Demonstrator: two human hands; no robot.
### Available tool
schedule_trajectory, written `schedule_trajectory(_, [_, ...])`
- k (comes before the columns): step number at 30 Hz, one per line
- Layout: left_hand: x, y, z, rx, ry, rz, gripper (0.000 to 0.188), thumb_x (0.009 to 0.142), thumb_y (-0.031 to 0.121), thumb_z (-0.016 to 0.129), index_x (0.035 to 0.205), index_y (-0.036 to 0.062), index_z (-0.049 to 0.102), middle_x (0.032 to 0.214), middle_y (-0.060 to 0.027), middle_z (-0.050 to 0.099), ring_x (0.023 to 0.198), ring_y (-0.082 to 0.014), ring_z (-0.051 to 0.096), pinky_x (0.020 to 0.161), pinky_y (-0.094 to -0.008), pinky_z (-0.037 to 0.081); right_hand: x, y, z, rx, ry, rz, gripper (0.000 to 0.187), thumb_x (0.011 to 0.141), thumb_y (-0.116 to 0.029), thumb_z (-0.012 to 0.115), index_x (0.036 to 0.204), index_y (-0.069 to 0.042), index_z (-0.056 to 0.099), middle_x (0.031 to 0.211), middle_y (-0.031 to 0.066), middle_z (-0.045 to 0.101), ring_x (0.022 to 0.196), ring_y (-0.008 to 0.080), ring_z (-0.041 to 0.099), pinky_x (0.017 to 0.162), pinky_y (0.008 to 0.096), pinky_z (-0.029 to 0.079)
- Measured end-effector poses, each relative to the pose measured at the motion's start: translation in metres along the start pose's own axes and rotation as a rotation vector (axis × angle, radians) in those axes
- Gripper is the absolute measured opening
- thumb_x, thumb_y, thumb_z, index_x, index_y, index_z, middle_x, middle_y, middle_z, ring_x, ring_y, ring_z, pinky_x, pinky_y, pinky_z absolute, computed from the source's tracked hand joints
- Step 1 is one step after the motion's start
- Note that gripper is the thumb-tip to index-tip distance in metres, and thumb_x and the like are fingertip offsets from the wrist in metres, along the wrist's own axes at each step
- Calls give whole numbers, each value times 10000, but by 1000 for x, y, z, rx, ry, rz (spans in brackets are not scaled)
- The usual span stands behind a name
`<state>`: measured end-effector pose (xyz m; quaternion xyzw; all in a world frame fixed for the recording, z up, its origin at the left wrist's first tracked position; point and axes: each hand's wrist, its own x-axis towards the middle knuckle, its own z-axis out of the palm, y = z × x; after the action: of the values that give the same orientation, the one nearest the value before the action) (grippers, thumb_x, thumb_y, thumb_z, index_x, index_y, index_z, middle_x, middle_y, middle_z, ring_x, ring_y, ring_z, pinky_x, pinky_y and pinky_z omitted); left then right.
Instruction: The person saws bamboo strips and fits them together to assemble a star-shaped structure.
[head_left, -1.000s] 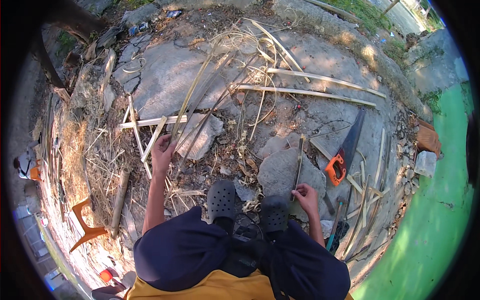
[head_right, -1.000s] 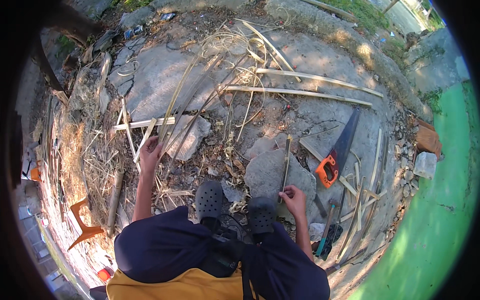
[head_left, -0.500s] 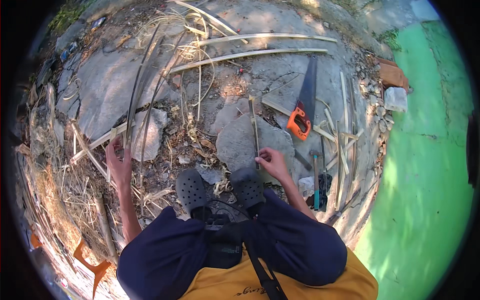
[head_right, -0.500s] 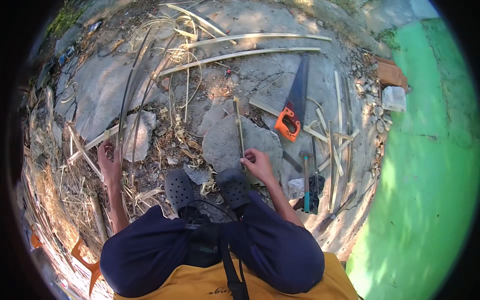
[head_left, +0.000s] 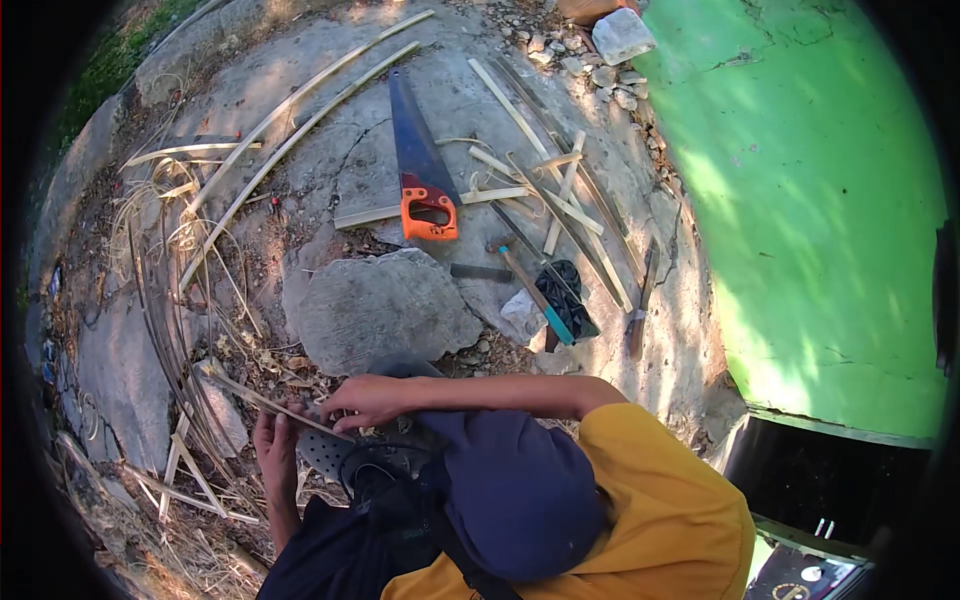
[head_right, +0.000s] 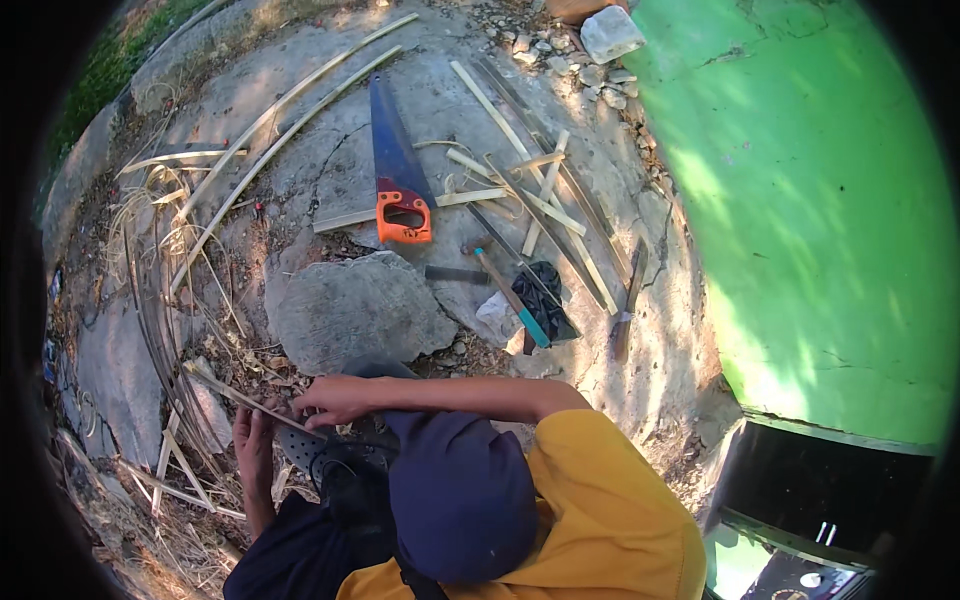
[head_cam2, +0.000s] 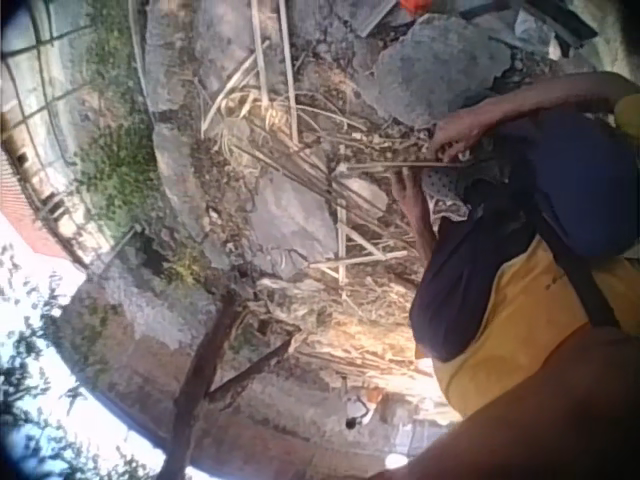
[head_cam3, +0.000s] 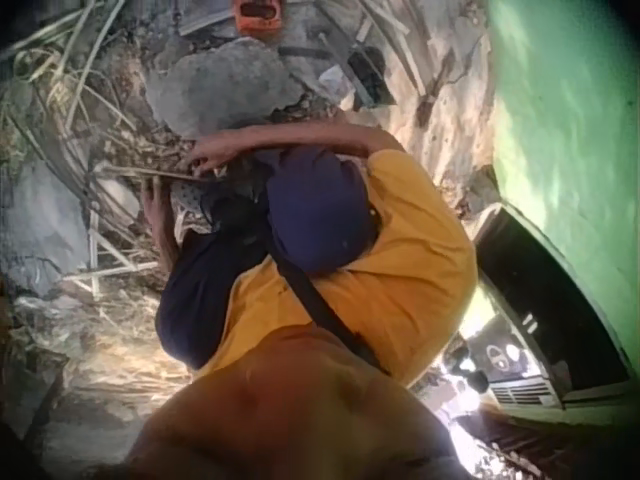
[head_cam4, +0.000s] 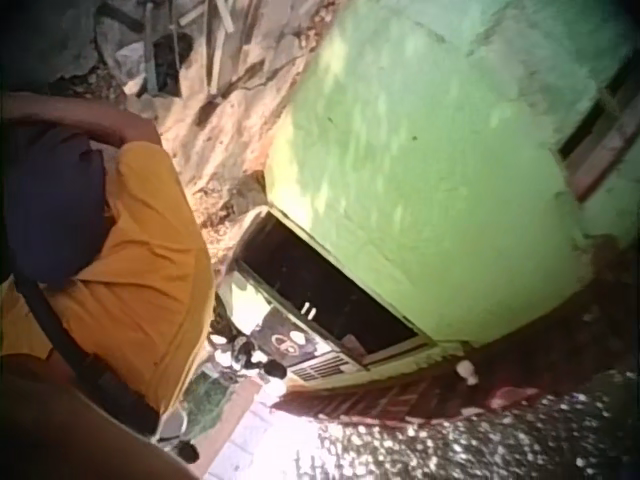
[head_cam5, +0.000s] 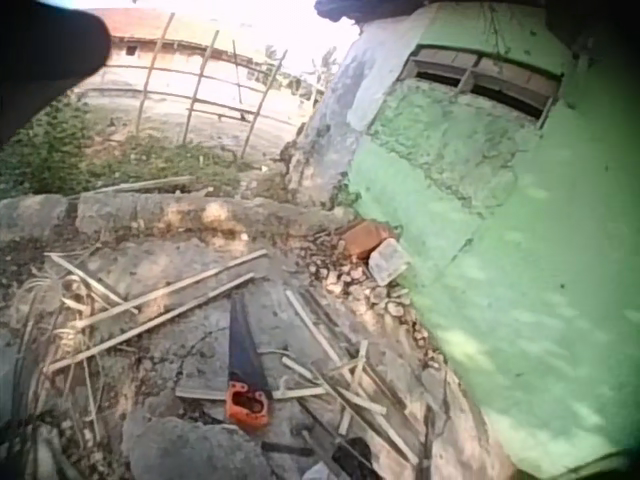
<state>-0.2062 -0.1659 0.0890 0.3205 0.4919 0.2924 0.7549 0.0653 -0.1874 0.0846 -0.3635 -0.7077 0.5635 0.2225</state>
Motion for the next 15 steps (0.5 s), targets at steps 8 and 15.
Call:
schedule_trajectory(8, [-11, 65, -54, 161, 250, 90, 259, 1104, 178, 517, 1318, 36, 552, 1072, -66, 618, 974, -172, 634, 916, -343, 523, -138, 24, -116, -269, 825, 376, 217, 919, -116, 686, 1129, -63, 694, 1080, 130, 704, 975, 345, 710, 877, 441, 559])
schedule_trajectory(15, [8, 89, -70, 69, 425, 141, 289, 1035, 317, 503, 1253, 130, 539, 858, 43, 509, 708, -65, 464, 607, -244, 383, -323, 97, -148, -561, 1148, 1001, 471, 900, -363, 763, 1245, -59, 666, 1141, 183, 668, 1035, 385, 682, 915, 464, 545])
